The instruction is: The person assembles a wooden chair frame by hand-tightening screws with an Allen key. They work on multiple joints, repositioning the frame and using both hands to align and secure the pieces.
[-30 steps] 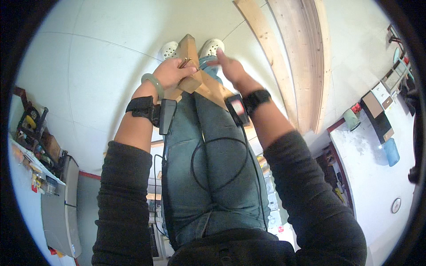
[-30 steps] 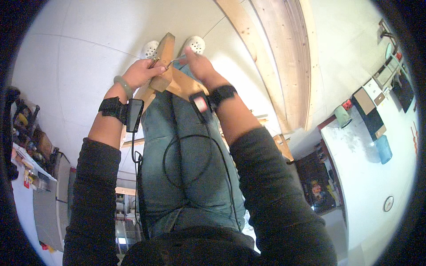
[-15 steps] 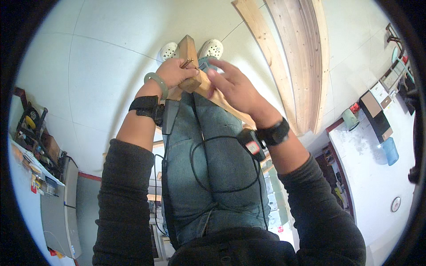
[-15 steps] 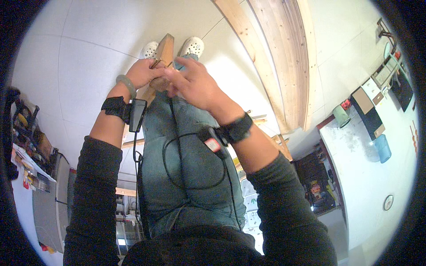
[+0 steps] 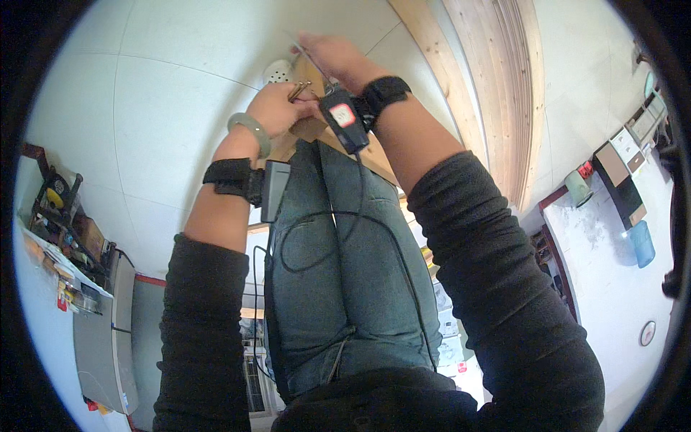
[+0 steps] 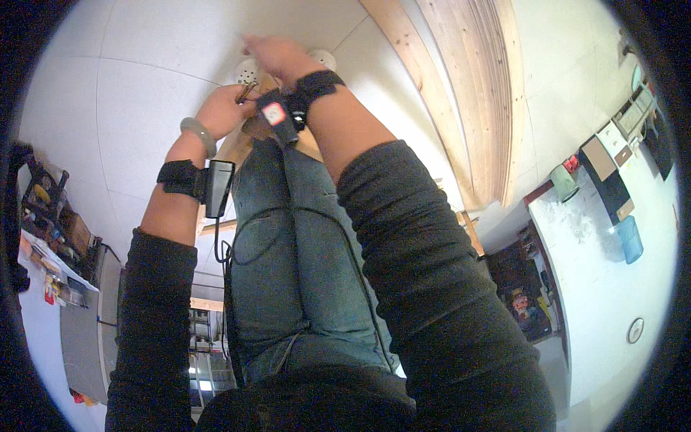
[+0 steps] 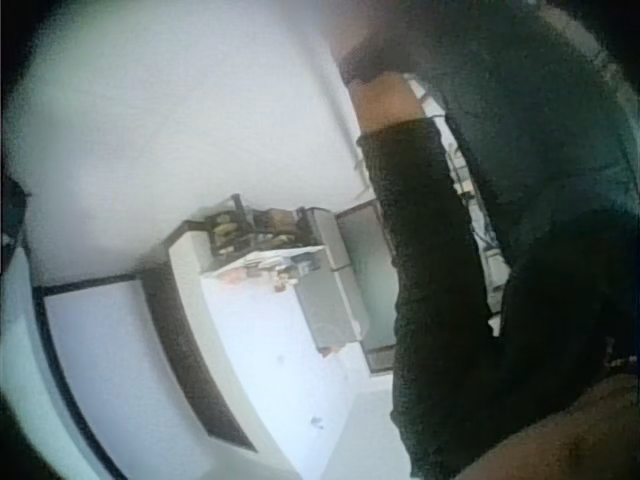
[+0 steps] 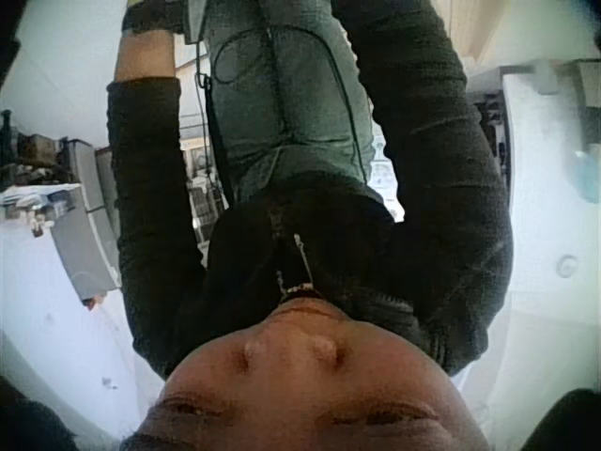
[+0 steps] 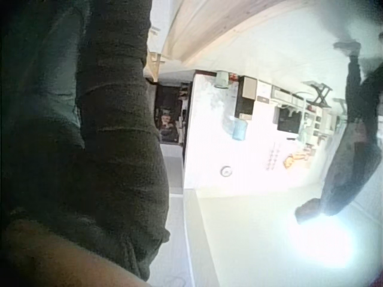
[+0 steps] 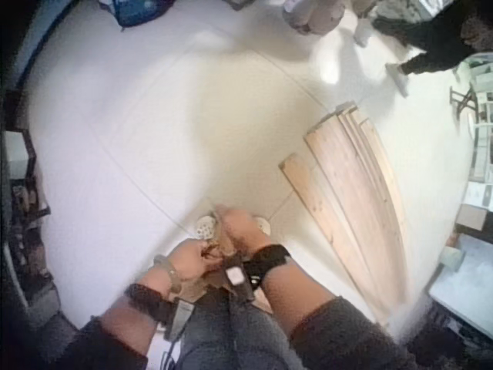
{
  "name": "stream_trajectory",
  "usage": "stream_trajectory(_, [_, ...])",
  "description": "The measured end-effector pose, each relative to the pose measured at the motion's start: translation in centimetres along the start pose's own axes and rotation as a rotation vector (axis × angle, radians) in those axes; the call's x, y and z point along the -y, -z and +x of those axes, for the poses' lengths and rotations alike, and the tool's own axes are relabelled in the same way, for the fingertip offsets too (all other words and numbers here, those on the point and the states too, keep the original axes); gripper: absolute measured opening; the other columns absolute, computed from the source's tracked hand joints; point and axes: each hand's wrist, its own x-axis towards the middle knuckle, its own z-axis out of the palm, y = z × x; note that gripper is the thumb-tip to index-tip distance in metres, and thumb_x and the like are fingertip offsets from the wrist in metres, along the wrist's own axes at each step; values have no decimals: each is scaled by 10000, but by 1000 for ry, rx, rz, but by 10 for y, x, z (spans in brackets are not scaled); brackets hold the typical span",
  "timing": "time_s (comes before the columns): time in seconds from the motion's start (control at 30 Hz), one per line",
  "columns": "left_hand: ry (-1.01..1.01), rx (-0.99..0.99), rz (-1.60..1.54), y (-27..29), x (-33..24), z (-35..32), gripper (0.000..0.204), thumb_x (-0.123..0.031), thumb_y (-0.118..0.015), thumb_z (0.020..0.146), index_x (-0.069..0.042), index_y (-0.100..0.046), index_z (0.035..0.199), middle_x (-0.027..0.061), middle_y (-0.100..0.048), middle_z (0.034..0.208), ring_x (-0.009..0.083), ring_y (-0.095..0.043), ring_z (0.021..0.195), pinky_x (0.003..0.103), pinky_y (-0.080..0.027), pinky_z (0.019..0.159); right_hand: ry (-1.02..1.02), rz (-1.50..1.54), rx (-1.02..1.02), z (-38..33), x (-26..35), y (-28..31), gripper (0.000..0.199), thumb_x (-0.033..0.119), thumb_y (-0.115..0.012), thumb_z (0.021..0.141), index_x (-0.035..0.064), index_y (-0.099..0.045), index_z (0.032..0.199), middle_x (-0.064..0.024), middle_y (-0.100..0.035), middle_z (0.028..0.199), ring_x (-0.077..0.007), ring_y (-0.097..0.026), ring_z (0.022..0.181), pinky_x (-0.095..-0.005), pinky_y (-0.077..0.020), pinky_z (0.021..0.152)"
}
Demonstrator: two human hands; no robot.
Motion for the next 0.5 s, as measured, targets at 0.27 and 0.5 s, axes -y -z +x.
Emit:
stream_trajectory(0.27, [-26,15,-133,-4,10,9,256,-250,-675,754,-12,-651,847,84,-653,801,162,-603,770,281,-457,727,232,137,6,-82,48,9,531,453,-366,909,17,-659,836,-173,-621,764,-281,-593,730,-367,-467,726])
stream_trajectory(0.5, [65,82,-95,-2,12,17,225,-196,-700,722,-11,-646,839,60,-646,783,140,-592,721,276,-465,703,-266,118,20,-138,-9,7,451,378,-390,907,41,-666,787,-162,-621,748,-253,-597,763,-325,-453,745])
